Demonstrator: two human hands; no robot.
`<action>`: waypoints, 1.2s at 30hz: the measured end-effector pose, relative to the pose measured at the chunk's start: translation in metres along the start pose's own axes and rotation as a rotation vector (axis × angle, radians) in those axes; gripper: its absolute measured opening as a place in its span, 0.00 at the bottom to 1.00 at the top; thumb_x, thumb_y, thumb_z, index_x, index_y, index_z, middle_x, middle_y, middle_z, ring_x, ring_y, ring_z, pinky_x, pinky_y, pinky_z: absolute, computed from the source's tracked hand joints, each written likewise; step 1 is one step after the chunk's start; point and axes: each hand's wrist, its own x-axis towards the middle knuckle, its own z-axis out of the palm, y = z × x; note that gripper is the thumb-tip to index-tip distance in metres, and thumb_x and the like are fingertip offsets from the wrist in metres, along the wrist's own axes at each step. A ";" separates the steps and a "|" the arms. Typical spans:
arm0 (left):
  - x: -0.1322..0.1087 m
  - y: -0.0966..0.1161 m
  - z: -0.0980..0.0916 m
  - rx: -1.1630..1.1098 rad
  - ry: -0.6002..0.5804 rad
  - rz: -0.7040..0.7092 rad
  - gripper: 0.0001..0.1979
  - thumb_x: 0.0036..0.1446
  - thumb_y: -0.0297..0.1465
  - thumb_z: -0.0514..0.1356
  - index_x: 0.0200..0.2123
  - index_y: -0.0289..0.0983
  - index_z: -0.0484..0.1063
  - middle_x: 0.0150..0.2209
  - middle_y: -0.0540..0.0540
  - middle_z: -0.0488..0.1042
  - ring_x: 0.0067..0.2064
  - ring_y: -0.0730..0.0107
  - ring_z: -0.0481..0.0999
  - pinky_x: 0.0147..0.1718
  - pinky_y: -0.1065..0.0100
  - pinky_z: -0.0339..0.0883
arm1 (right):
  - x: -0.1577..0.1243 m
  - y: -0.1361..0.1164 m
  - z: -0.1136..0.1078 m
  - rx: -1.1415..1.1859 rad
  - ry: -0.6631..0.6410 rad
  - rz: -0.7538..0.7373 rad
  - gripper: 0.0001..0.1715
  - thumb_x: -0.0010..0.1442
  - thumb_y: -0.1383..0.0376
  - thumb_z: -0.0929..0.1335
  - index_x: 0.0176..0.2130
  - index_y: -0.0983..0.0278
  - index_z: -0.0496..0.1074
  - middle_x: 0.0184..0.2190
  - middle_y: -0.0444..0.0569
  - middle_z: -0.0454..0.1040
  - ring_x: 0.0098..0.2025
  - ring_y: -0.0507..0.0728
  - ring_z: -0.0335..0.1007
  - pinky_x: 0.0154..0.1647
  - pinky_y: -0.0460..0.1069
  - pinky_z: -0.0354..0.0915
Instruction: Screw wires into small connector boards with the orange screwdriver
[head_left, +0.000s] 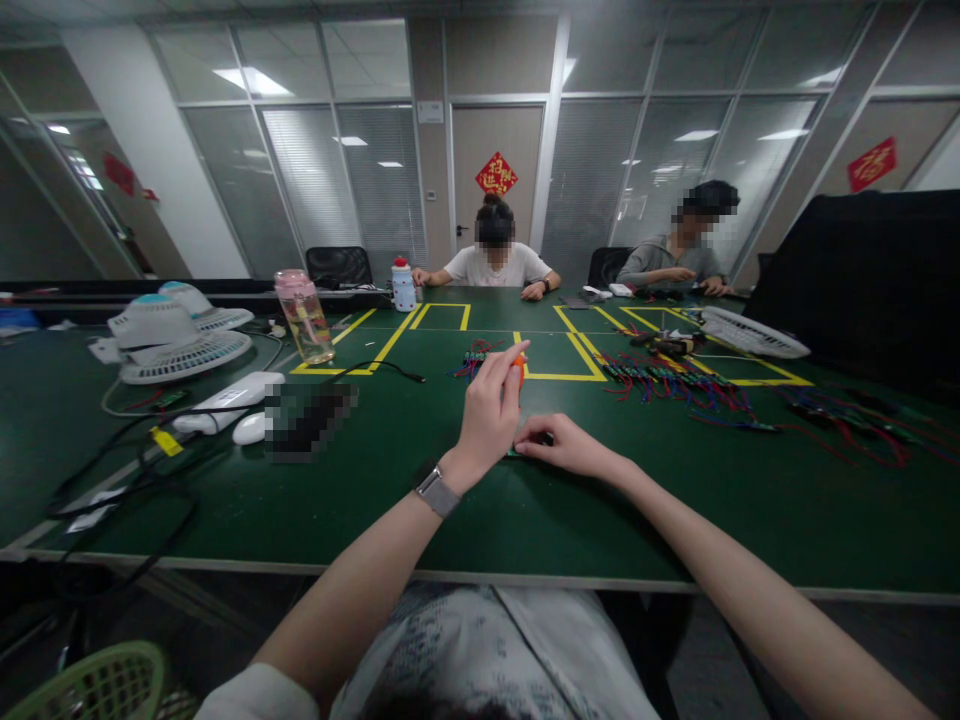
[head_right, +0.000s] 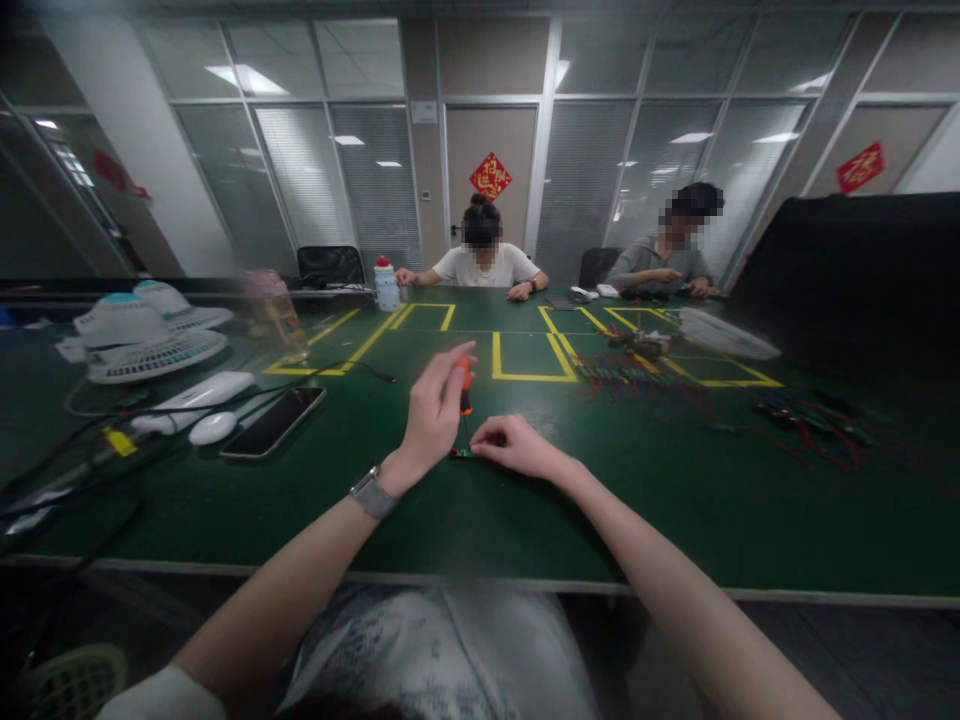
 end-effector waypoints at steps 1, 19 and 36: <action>0.000 -0.001 0.000 0.003 -0.004 -0.010 0.16 0.67 0.30 0.46 0.54 0.38 0.66 0.44 0.43 0.73 0.43 0.68 0.73 0.44 0.65 0.67 | 0.000 0.000 0.000 -0.003 0.000 -0.003 0.13 0.59 0.60 0.67 0.33 0.67 0.77 0.28 0.49 0.77 0.29 0.54 0.69 0.33 0.48 0.64; 0.001 -0.001 0.000 0.005 -0.023 0.017 0.15 0.66 0.28 0.49 0.53 0.39 0.67 0.41 0.44 0.72 0.41 0.69 0.73 0.41 0.67 0.67 | -0.001 -0.001 0.000 0.013 0.002 0.016 0.12 0.58 0.61 0.68 0.33 0.67 0.76 0.29 0.49 0.76 0.30 0.54 0.69 0.34 0.48 0.64; 0.000 -0.002 0.001 -0.002 -0.011 -0.017 0.14 0.65 0.29 0.51 0.52 0.37 0.67 0.43 0.43 0.73 0.39 0.69 0.74 0.40 0.67 0.68 | -0.001 -0.001 -0.001 -0.004 -0.007 0.018 0.12 0.58 0.61 0.67 0.33 0.67 0.77 0.28 0.49 0.76 0.30 0.54 0.68 0.33 0.48 0.63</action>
